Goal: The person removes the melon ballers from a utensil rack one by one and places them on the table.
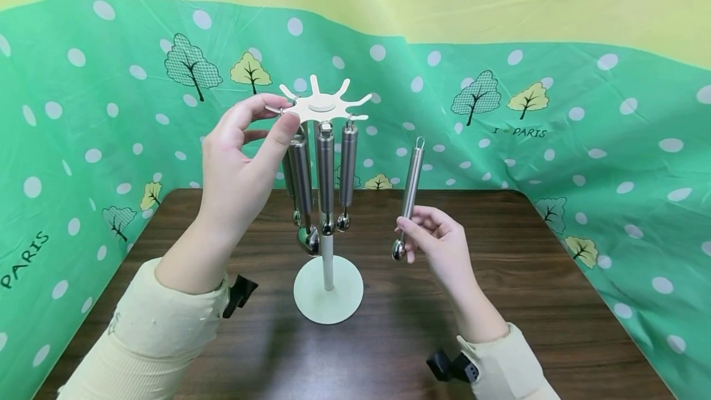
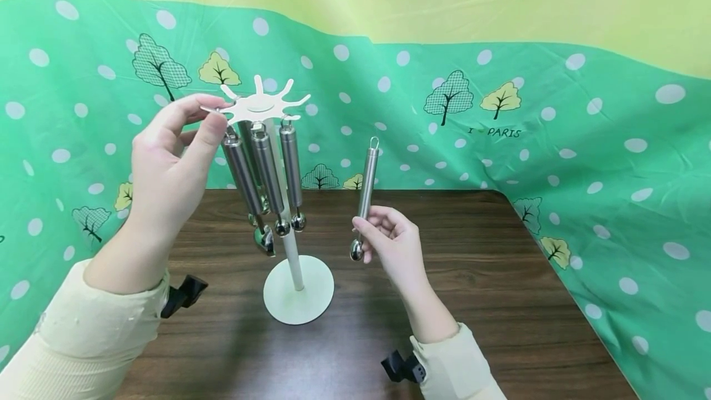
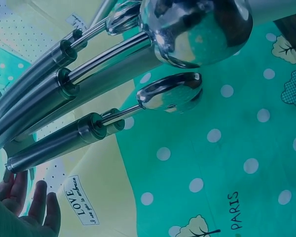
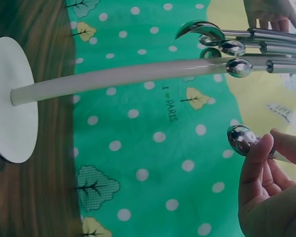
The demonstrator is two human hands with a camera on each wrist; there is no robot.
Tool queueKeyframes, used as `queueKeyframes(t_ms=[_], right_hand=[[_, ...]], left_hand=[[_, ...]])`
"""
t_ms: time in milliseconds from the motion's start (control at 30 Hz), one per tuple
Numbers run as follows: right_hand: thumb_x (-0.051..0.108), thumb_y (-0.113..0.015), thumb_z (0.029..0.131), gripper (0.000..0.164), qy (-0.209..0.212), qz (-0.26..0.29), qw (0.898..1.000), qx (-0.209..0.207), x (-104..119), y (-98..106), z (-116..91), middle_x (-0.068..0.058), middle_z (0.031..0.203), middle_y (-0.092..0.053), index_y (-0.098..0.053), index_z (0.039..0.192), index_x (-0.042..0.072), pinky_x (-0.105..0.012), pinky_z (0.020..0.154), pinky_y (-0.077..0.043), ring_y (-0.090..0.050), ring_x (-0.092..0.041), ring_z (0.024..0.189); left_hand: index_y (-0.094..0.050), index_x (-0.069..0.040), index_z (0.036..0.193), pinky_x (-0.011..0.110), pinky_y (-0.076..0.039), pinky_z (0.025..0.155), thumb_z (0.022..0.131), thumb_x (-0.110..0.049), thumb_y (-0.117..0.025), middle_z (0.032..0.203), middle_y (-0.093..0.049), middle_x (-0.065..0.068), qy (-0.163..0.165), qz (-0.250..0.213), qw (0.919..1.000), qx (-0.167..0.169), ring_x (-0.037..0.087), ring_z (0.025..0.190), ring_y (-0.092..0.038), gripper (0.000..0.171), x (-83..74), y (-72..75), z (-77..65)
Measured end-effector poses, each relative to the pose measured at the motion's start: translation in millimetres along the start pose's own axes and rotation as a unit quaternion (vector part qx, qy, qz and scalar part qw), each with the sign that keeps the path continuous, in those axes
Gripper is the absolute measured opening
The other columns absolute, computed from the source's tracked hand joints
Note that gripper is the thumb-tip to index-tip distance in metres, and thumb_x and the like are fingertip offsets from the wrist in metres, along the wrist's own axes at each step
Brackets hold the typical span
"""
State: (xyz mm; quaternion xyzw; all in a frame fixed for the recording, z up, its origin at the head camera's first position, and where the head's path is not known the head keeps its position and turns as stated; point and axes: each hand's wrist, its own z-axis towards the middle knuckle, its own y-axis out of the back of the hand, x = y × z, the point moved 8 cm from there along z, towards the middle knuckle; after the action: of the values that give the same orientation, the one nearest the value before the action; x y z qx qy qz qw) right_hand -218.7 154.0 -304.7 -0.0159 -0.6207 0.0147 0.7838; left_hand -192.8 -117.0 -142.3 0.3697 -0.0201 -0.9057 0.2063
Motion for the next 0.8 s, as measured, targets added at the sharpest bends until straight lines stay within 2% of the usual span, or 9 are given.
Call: queueKeyframes(t_ms=[167, 333, 567, 800], right_hand=[[0.003, -0.068, 0.092, 0.008, -0.039, -0.012, 0.999, -0.009, -14.2, 5.2, -4.9, 0.003, 0.073, -0.068, -0.066, 0.098, 0.008, -0.023, 0.045, -0.049, -0.053, -0.009, 0.047], [0.004, -0.069, 0.091, 0.009, -0.068, -0.008, 0.998, -0.014, -31.0, 8.5, -9.9, 0.001, 0.072, -0.069, -0.064, 0.098, 0.002, -0.023, 0.044, -0.048, -0.052, -0.009, 0.048], [0.004, -0.070, 0.090, 0.013, -0.110, -0.017, 0.994, -0.023, -58.6, 14.1, -17.9, 0.001, 0.070, -0.067, -0.061, 0.098, -0.001, -0.021, 0.043, -0.047, -0.051, -0.008, 0.047], [0.004, -0.069, 0.090, 0.015, -0.146, -0.032, 0.989, -0.019, -85.0, 17.7, -27.2, -0.002, 0.072, -0.069, -0.059, 0.099, -0.003, -0.021, 0.043, -0.047, -0.051, -0.007, 0.047]], left_hand=[[-0.068, -0.001, 0.115, 0.032, -0.049, 0.092, 0.094, -0.021, -0.068, 0.111, -0.069, 0.006, -0.001, 0.003, 1.0000, -0.006, 0.010, 0.109, -0.059, 0.029, -0.2, 0.3, -0.2], [-0.068, -0.001, 0.114, 0.036, -0.049, 0.093, 0.093, -0.021, -0.068, 0.111, -0.069, 0.007, -0.002, 0.008, 0.9999, -0.011, 0.007, 0.109, -0.058, 0.029, 0.1, 1.1, -0.8], [-0.068, -0.001, 0.114, 0.029, -0.048, 0.092, 0.093, -0.021, -0.068, 0.111, -0.068, 0.004, -0.003, 0.007, 0.9999, -0.014, 0.007, 0.110, -0.057, 0.029, 0.6, 2.3, -1.0], [-0.068, -0.001, 0.113, 0.029, -0.047, 0.092, 0.093, -0.021, -0.068, 0.110, -0.069, 0.004, -0.001, 0.007, 0.9999, -0.013, 0.007, 0.111, -0.056, 0.028, 1.0, 1.2, -1.1]])
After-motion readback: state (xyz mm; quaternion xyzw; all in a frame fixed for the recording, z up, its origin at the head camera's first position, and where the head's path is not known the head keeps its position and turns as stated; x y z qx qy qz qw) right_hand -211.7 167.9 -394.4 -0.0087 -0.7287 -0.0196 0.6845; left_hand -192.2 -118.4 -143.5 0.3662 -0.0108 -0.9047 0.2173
